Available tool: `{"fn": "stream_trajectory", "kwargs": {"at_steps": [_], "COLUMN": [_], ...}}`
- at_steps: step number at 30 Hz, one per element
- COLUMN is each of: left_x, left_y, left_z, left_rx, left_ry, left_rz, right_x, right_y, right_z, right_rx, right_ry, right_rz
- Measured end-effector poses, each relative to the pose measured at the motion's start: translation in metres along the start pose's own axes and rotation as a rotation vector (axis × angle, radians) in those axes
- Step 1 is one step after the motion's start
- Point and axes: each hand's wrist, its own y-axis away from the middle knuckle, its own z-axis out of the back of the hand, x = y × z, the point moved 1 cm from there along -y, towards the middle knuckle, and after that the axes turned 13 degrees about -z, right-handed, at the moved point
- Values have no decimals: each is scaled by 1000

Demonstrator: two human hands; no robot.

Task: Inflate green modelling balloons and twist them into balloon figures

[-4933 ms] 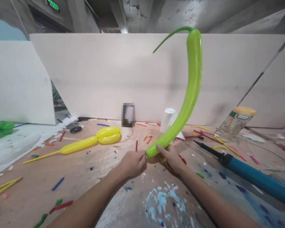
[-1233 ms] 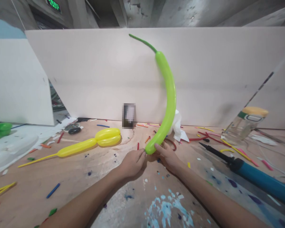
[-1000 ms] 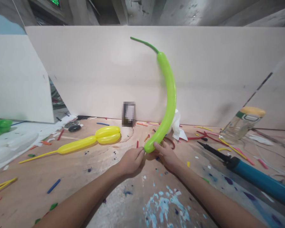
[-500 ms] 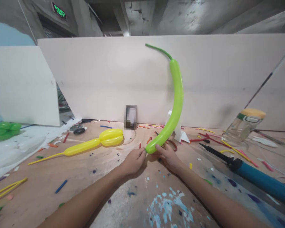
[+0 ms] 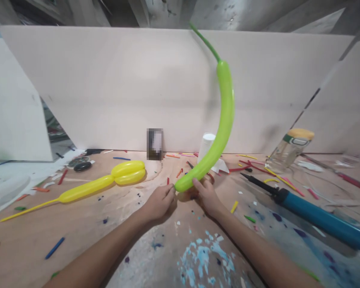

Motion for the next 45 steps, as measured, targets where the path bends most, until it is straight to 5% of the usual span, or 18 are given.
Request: {"fn": "stream_trajectory", "kwargs": {"at_steps": [6,9,11,13,16,21,26,33,45], "left_x": [2,0,-1,-2,-1,5,-11,-37,-36], "left_y": [-1,2,3,2,-5,-28,-41,-18,-10], "left_z": [8,6,9,23,57,98,97,96,83], "left_rx": [-46,-16,-100,-202,-66,-73,1,209,319], "left_ry": [169,270,390,441,314,483,335,-93,-308], "left_rz": [71,107,179,204,113,140,71,57,-6], "right_x": [6,23,40,61,93,123,123,122,125], "right_y": [-8,-11,-13,-14,-17,-29,-35,-22,-13], "right_z": [4,8,14,22,37,53,58,63,69], "right_rx": [43,31,-23,-9,17,61,54,174,229], "right_ry": [-245,-355,-435,-500,-657,-877,-885,-726,-673], "right_rz": [-75,-89,-51,-10,31,113,83,50,60]}}
